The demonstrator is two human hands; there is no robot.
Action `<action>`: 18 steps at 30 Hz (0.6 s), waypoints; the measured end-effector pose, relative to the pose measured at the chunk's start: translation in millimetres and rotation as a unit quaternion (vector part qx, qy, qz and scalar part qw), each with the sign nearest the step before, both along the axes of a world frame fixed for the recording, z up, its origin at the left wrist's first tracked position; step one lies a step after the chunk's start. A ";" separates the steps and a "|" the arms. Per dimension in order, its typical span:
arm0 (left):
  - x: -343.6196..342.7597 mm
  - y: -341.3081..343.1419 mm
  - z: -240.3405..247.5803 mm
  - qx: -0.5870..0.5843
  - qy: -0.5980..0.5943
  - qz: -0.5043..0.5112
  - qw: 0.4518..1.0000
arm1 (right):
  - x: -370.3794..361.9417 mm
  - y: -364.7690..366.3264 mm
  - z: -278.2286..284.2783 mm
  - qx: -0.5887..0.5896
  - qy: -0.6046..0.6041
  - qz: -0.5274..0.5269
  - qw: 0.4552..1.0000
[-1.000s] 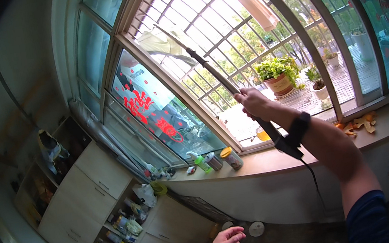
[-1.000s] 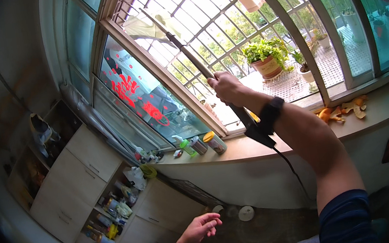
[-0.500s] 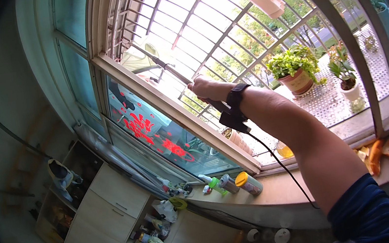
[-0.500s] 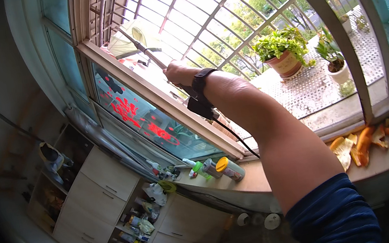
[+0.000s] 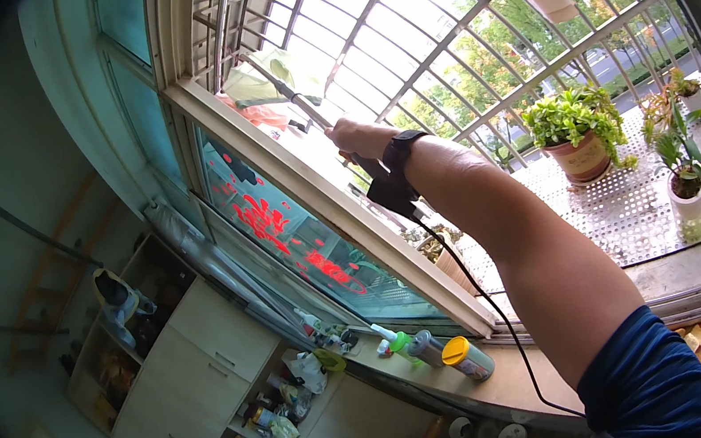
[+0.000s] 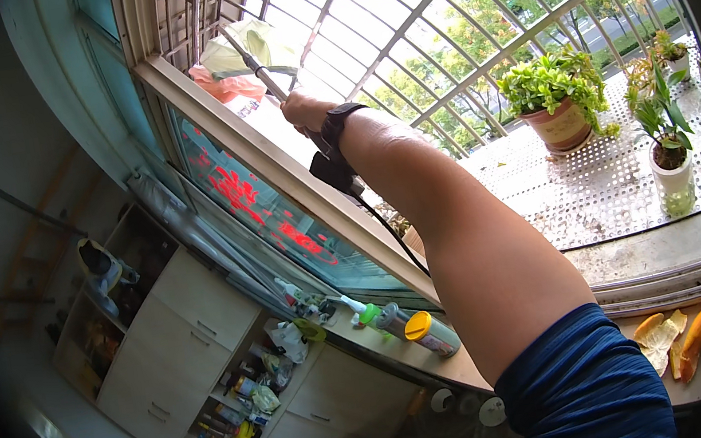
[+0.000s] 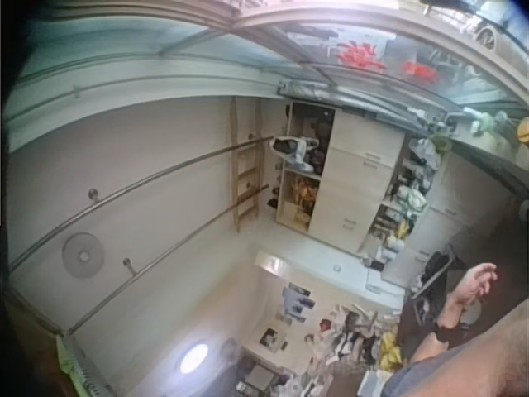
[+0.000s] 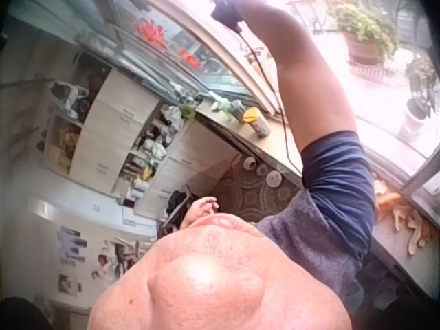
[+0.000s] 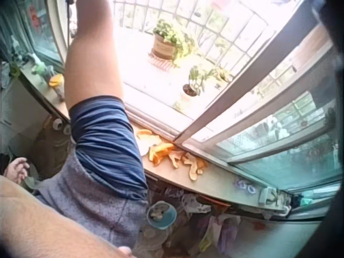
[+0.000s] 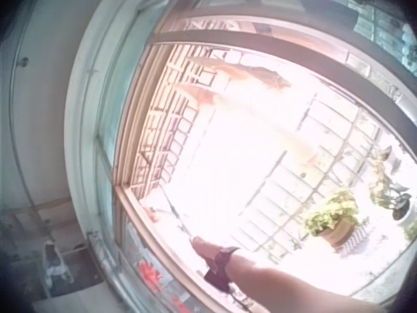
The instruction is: The person takes wet garments from a blue bucket, places each on a plastic hanger, and hangs them on a window-mounted drying rack. The person handles several small items including a white cloth, a yellow cloth, a beige cloth, and a white sock, repeating the same sequence for each.
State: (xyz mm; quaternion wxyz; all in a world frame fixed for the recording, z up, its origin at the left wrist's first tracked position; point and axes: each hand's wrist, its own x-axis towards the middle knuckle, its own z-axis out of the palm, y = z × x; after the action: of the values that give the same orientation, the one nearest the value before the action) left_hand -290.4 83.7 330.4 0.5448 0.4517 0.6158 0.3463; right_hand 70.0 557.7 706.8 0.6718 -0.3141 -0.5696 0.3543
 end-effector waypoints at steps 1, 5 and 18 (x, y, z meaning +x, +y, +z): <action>0.8 1.7 0.2 -0.002 -0.002 0.000 1.000 | -1.3 2.2 2.1 0.014 0.023 0.025 0.999; 5.6 9.2 1.4 -0.007 -0.003 -0.003 1.000 | -1.5 4.4 7.7 0.009 -0.017 0.033 0.999; 17.2 27.8 2.0 -0.001 -0.012 -0.028 1.000 | 13.8 -5.7 -15.4 0.025 -0.049 0.072 0.996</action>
State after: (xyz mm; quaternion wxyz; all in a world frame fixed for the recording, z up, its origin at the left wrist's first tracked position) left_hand -273.2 111.6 332.3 0.5617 0.4641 0.5970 0.3356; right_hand 83.7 552.0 691.4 0.6237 -0.2724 -0.6318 0.3710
